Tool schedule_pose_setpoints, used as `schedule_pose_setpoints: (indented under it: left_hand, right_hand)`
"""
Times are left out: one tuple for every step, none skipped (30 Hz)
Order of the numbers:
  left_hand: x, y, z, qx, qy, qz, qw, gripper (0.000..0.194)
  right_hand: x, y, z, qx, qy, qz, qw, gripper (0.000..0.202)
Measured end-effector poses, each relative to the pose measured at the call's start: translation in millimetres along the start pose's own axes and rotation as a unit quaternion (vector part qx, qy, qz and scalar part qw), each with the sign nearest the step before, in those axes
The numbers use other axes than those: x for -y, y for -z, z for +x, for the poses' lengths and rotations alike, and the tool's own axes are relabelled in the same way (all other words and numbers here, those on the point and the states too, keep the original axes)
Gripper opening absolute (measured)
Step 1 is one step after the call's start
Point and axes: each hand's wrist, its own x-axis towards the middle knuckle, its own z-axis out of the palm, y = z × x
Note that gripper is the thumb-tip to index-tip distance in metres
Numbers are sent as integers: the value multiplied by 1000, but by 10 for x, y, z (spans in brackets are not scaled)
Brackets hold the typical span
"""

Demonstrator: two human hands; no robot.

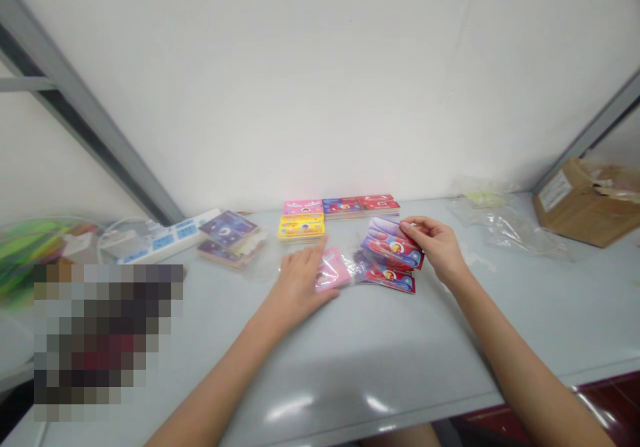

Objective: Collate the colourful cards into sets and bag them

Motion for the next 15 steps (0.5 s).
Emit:
schedule_pose_setpoints:
  left_hand:
    - [-9, 3, 2, 1, -6, -3, 1000, 90]
    - [-19, 7, 4, 3, -11, -5, 1000, 92]
    - [-28, 12, 7, 5, -16, -7, 1000, 94]
    - [-38, 18, 10, 6, -21, -8, 1000, 96]
    - [-46, 23, 13, 6, -27, -10, 1000, 98]
    - [-53, 27, 15, 7, -35, -14, 999, 100]
    - [-59, 29, 17, 8, -42, -19, 999, 101]
    - [-64, 31, 18, 9, -49, -23, 998, 102]
    - [-70, 31, 18, 11, -56, -29, 998, 103]
    - [-76, 29, 18, 12, -61, -34, 997, 104]
    - [-84, 27, 17, 13, -66, -38, 997, 104]
    - [-93, 24, 16, 13, -70, -42, 997, 104]
    - [-104, 19, 14, 12, -71, -46, 996, 104]
    - [-115, 15, 12, 9, -70, -48, 996, 104]
    - [-127, 10, 10, 7, -67, -50, 996, 104]
  right_hand:
    - [-12, -4, -5, 18, 0, -31, 999, 33]
    - [-22, -9, -11, 39, -5, -59, 997, 32]
    - [-26, -15, -20, 65, -16, -78, 995, 31]
    - [-24, -23, -31, 91, -31, -84, 992, 30]
    - [-16, -35, -46, 116, -50, -76, 989, 31]
    - [-1, -49, -62, 138, -68, -56, 987, 32]
    - [17, -66, -80, 155, -86, -28, 984, 33]
    - [36, -86, -99, 165, -101, 0, 981, 33]
    - [55, -109, -119, 171, -113, 27, 978, 34]
    - [71, -135, -140, 173, -123, 50, 976, 34]
    - [81, -164, -160, 173, -130, 71, 974, 36]
    - [84, -199, -179, 164, -132, 93, 973, 38]
    - [78, -238, -199, 144, -125, 115, 975, 42]
    - [64, -280, -217, 112, -110, 137, 978, 45]
    - [42, -325, -233, 72, -91, 155, 981, 46]
